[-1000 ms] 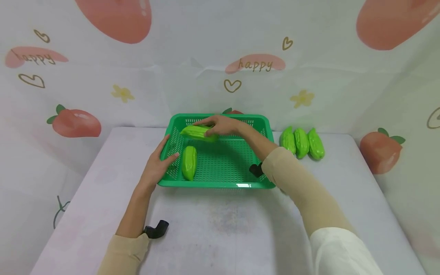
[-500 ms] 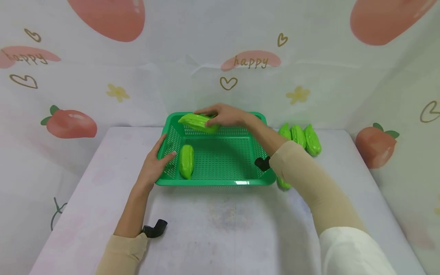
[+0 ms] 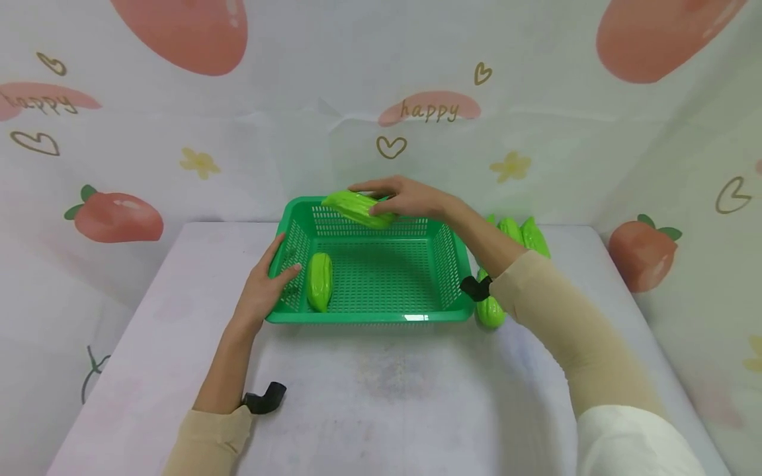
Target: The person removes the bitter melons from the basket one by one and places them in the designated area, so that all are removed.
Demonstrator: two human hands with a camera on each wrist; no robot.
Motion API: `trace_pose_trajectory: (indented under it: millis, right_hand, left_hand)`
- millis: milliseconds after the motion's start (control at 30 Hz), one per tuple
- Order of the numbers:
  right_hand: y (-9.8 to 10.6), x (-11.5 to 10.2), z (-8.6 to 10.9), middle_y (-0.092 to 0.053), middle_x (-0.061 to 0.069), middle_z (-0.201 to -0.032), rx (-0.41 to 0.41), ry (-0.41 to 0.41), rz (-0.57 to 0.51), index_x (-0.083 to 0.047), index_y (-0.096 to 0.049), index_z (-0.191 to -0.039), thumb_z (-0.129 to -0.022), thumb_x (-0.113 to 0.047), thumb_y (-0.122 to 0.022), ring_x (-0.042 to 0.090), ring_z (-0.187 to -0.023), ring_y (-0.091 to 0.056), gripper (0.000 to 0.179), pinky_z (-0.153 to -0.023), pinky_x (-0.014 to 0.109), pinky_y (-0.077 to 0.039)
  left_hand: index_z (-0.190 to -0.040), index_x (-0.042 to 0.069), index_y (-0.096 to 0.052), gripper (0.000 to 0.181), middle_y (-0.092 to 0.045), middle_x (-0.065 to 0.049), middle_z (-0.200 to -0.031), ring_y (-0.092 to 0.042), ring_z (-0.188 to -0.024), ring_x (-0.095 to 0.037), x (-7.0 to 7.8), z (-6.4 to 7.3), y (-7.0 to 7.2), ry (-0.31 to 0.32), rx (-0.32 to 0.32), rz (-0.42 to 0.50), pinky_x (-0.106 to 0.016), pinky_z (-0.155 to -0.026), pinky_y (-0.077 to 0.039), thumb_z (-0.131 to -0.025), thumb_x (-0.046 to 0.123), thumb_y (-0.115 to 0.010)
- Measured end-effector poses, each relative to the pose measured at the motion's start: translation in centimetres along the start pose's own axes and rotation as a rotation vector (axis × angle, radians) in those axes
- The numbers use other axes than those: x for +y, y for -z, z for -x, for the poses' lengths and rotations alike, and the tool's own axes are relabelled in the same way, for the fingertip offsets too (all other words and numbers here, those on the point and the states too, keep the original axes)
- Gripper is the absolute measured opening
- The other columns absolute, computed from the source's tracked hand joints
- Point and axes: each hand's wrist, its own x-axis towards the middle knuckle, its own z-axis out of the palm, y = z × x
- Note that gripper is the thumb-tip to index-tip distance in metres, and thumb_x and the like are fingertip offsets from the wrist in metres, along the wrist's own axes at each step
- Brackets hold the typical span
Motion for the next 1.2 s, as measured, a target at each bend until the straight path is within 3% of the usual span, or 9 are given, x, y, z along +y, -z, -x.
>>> trace_pose_trajectory:
  millis: [167,433,700,967,1200]
  right_hand:
    - [0.3,0.1,1.6,-0.040,-0.010,-0.155,0.003,0.003,0.016,-0.033,-0.046,-0.150,-0.101,-0.020,-0.058,0.009,-0.144,-0.031,0.052,-0.115,0.042,-0.029]
    - [0.4,0.6,4.0,-0.041,-0.017,-0.152,0.049,-0.004,-0.006,-0.040,-0.045,-0.148,-0.103,-0.026,-0.055,0.006,-0.142,-0.033,0.048,-0.113,0.040,-0.031]
    - [0.8,1.9,5.9,-0.044,-0.014,-0.150,0.128,-0.018,-0.053,-0.043,-0.046,-0.147,-0.101,-0.033,-0.060,0.011,-0.140,-0.038,0.050,-0.112,0.042,-0.033]
    - [0.7,2.6,8.0,-0.043,-0.010,-0.152,0.169,-0.064,-0.089,-0.042,-0.045,-0.148,-0.091,-0.032,-0.074,0.018,-0.139,-0.040,0.064,-0.111,0.046,-0.036]
    - [0.3,3.6,9.6,-0.039,-0.008,-0.155,0.214,-0.084,-0.095,-0.040,-0.043,-0.150,-0.092,-0.030,-0.073,0.023,-0.141,-0.039,0.067,-0.108,0.049,-0.039]
  left_hand:
    - [-0.158,0.043,-0.010,0.076,-0.015,-0.007,-0.165,-0.017,-0.149,-0.037,0.0,0.0,0.0,-0.003,-0.004,-0.004,-0.066,-0.111,-0.021,-0.099,0.043,-0.058]
    - [-0.158,0.043,-0.009,0.076,-0.013,-0.006,-0.166,-0.015,-0.149,-0.037,0.0,0.2,0.0,-0.011,-0.013,0.002,-0.067,-0.110,-0.020,-0.100,0.043,-0.057]
    - [-0.159,0.040,-0.009,0.076,-0.012,-0.006,-0.166,-0.012,-0.150,-0.036,0.0,0.2,-0.1,-0.027,-0.017,0.010,-0.068,-0.111,-0.018,-0.100,0.040,-0.057]
    - [-0.159,0.042,-0.009,0.076,-0.013,-0.006,-0.166,-0.014,-0.149,-0.037,0.0,0.1,0.1,-0.026,-0.013,0.003,-0.067,-0.111,-0.019,-0.100,0.040,-0.058]
    - [-0.159,0.041,-0.008,0.077,-0.012,-0.006,-0.166,-0.015,-0.149,-0.038,-0.1,0.2,0.1,-0.026,-0.018,0.000,-0.068,-0.110,-0.019,-0.100,0.037,-0.058]
